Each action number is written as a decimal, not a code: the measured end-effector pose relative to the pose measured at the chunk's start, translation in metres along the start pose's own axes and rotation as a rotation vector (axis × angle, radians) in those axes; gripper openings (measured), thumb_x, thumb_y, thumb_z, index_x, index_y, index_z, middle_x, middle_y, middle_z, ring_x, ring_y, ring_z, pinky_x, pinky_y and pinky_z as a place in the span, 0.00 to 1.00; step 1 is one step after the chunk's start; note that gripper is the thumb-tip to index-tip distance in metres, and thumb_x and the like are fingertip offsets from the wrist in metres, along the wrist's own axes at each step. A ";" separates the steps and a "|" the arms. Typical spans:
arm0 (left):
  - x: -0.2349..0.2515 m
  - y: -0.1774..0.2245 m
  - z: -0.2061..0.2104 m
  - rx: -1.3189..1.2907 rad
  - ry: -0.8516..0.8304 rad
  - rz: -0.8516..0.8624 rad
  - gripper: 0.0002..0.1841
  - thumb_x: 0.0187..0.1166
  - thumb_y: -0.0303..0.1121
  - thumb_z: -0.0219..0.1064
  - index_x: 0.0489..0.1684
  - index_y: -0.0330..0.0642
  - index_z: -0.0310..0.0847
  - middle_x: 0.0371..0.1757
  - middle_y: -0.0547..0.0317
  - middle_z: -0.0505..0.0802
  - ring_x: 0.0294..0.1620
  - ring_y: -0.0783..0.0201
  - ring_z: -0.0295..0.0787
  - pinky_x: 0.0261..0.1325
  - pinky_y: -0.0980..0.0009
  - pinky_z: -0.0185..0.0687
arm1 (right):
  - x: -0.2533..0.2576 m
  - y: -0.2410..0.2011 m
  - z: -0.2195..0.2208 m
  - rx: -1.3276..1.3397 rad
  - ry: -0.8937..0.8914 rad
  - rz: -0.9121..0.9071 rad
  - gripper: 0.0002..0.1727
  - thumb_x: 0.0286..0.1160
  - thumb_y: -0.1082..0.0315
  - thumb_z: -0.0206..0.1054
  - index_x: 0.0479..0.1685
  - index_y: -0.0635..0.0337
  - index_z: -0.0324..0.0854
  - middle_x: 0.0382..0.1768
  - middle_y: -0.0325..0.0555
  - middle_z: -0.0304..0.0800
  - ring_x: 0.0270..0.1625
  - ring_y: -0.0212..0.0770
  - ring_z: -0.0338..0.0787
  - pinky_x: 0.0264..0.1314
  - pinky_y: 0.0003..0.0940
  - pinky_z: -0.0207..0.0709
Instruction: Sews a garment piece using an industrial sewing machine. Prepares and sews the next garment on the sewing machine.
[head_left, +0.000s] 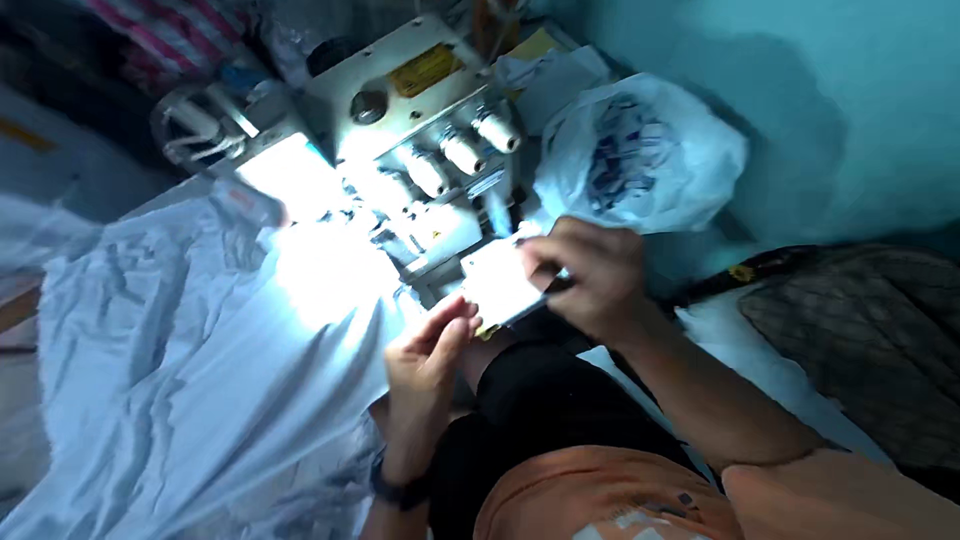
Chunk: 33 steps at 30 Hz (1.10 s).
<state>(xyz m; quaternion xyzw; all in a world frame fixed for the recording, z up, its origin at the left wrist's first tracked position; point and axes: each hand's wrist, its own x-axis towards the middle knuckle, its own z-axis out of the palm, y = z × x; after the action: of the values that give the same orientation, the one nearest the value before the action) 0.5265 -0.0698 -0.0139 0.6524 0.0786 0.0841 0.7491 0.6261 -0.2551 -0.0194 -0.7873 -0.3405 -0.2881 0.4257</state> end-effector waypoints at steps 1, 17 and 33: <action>0.000 -0.004 0.005 -0.080 0.084 -0.054 0.11 0.81 0.24 0.62 0.52 0.38 0.90 0.44 0.63 0.98 0.47 0.69 0.96 0.56 0.69 0.92 | -0.007 -0.011 0.019 0.003 -0.023 -0.139 0.06 0.69 0.75 0.67 0.35 0.68 0.89 0.21 0.49 0.82 0.22 0.39 0.80 0.24 0.30 0.71; -0.011 -0.017 -0.020 -0.269 0.455 -0.086 0.08 0.84 0.23 0.62 0.41 0.42 0.89 0.35 0.64 0.96 0.35 0.74 0.93 0.44 0.77 0.90 | -0.024 -0.058 0.075 0.879 -0.184 0.759 0.06 0.69 0.76 0.73 0.29 0.54 0.88 0.18 0.24 0.83 0.16 0.17 0.74 0.18 0.14 0.70; -0.014 -0.033 -0.048 -0.690 -0.092 -0.225 0.08 0.72 0.28 0.77 0.41 0.55 0.85 0.36 0.63 0.94 0.32 0.74 0.90 0.39 0.78 0.88 | 0.004 -0.057 0.065 0.964 -0.447 0.527 0.06 0.59 0.80 0.73 0.28 0.58 0.88 0.32 0.34 0.92 0.27 0.22 0.85 0.28 0.15 0.80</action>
<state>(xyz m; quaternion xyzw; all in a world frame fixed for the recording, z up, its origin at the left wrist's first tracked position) 0.5027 -0.0309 -0.0530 0.3515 0.0829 -0.0068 0.9325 0.5948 -0.1742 -0.0202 -0.6047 -0.3074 0.1872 0.7105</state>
